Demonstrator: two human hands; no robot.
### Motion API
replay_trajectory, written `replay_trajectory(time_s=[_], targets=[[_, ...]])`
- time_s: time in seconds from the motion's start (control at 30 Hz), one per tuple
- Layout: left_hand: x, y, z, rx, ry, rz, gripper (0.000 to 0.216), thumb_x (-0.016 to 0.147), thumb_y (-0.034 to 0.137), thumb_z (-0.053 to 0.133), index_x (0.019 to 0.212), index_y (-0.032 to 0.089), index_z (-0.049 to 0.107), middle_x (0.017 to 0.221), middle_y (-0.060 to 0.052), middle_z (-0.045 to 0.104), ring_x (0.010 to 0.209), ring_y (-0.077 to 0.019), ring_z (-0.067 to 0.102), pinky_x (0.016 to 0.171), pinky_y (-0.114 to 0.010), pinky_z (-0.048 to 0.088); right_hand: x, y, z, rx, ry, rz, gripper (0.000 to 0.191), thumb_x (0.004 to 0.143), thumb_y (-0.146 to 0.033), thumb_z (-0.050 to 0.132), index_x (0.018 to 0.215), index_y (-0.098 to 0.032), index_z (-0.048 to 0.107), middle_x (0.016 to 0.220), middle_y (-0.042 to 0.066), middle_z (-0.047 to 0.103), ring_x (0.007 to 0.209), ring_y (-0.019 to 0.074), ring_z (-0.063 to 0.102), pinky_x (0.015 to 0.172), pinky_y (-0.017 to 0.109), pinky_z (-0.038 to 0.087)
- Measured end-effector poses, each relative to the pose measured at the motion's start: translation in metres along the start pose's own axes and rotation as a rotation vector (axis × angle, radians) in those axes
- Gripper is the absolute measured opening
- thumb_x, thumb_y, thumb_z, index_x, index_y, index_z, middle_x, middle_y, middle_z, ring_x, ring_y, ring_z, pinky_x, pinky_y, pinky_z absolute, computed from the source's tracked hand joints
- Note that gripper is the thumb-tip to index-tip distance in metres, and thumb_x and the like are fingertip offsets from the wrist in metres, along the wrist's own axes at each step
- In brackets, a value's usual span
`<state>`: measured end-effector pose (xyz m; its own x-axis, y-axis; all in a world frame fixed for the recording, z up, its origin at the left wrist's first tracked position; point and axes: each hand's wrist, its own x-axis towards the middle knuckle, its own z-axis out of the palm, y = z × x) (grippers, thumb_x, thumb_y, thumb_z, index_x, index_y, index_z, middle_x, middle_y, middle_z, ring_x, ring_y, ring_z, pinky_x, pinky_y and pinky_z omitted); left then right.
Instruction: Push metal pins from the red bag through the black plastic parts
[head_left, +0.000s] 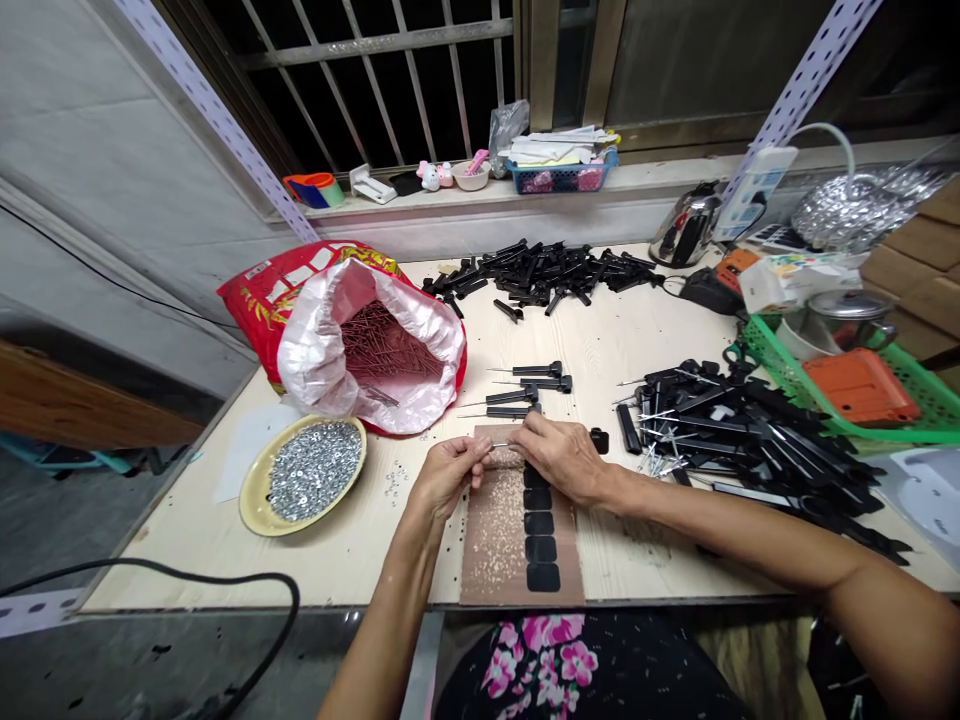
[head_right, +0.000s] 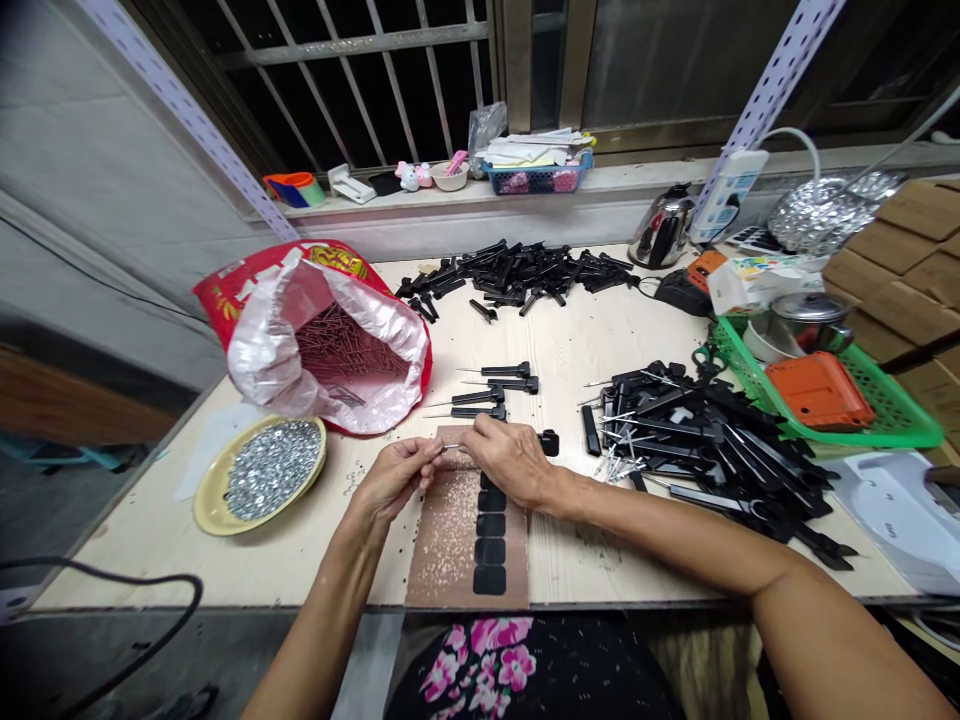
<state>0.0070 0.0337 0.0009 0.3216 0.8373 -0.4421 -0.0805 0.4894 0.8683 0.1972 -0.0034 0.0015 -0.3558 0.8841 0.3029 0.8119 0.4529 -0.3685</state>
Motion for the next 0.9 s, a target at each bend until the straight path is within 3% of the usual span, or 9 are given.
replay_trajectory(time_s=[0.2,0.4,0.47,0.53,0.6,0.7,0.8,0.9], targets=[[-0.001,-0.023,0.019,0.109,0.018,0.043,0.032,0.061,0.040,0.079,0.062,0.011,0.065,0.049,0.001,0.057,0.036,-0.0047,0.043,0.037,-0.016,0.031,-0.023,0.018,-0.005,0.176,-0.087,0.084,0.020,0.095,-0.031,0.046,0.095,-0.020,0.062,0.088,0.001,0.058,0.076,0.0107,0.055,0.061,0.020,0.038],[-0.006,-0.033,0.038,0.200,-0.025,0.117,0.031,0.070,0.044,0.070,0.075,0.013,0.072,0.060,-0.002,0.062,0.045,-0.0101,0.049,0.044,-0.020,0.037,-0.050,0.027,-0.017,0.073,-0.040,0.116,0.023,0.095,-0.034,0.045,0.097,-0.022,0.064,0.093,0.002,0.055,0.072,0.0091,0.053,0.058,0.020,0.035],[-0.009,-0.032,0.039,0.222,0.057,0.229,0.024,0.069,0.038,0.072,0.079,0.016,0.073,0.068,-0.004,0.064,0.058,-0.0151,0.057,0.052,-0.023,0.044,-0.052,0.029,-0.019,0.022,-0.037,0.098,0.024,0.096,-0.034,0.044,0.096,-0.021,0.064,0.088,0.001,0.055,0.072,0.0095,0.052,0.057,0.020,0.033],[-0.012,-0.032,0.037,0.322,0.194,0.419,0.020,0.070,0.031,0.072,0.086,0.020,0.074,0.082,-0.007,0.067,0.082,-0.0214,0.061,0.071,-0.028,0.049,-0.051,0.032,-0.018,-0.025,-0.028,0.084,0.025,0.096,-0.033,0.043,0.094,-0.020,0.065,0.085,0.001,0.056,0.073,0.0102,0.052,0.058,0.021,0.032],[-0.013,-0.036,0.033,0.506,0.268,0.571,0.021,0.074,0.028,0.068,0.094,0.023,0.073,0.098,-0.009,0.066,0.104,-0.0264,0.056,0.092,-0.036,0.044,-0.047,0.039,-0.015,-0.068,-0.020,0.080,0.026,0.097,-0.031,0.042,0.091,-0.019,0.064,0.085,0.002,0.058,0.075,0.0105,0.053,0.059,0.021,0.032],[-0.011,-0.049,0.025,0.830,0.216,0.674,0.029,0.083,0.027,0.057,0.109,0.022,0.067,0.125,-0.011,0.059,0.130,-0.0308,0.037,0.109,-0.047,0.027,-0.044,0.051,-0.005,-0.135,-0.004,0.076,0.025,0.097,-0.029,0.043,0.088,-0.017,0.063,0.084,0.002,0.059,0.076,0.0108,0.053,0.059,0.021,0.031],[-0.006,-0.065,0.019,1.069,0.149,0.688,0.039,0.088,0.027,0.047,0.125,0.018,0.056,0.142,-0.011,0.045,0.140,-0.0307,0.018,0.111,-0.053,0.019,-0.054,0.054,0.004,-0.168,-0.013,-0.014,0.027,0.097,-0.025,0.041,0.083,-0.015,0.061,0.077,0.001,0.057,0.069,0.0099,0.050,0.055,0.021,0.031],[-0.002,-0.074,0.017,1.178,0.134,0.685,0.042,0.091,0.028,0.041,0.131,0.016,0.049,0.145,-0.013,0.040,0.141,-0.0302,0.017,0.111,-0.053,0.020,-0.069,0.050,0.007,-0.163,-0.103,-0.284,0.026,0.097,-0.018,0.037,0.085,-0.016,0.060,0.073,-0.001,0.056,0.064,0.0095,0.047,0.054,0.021,0.031]])
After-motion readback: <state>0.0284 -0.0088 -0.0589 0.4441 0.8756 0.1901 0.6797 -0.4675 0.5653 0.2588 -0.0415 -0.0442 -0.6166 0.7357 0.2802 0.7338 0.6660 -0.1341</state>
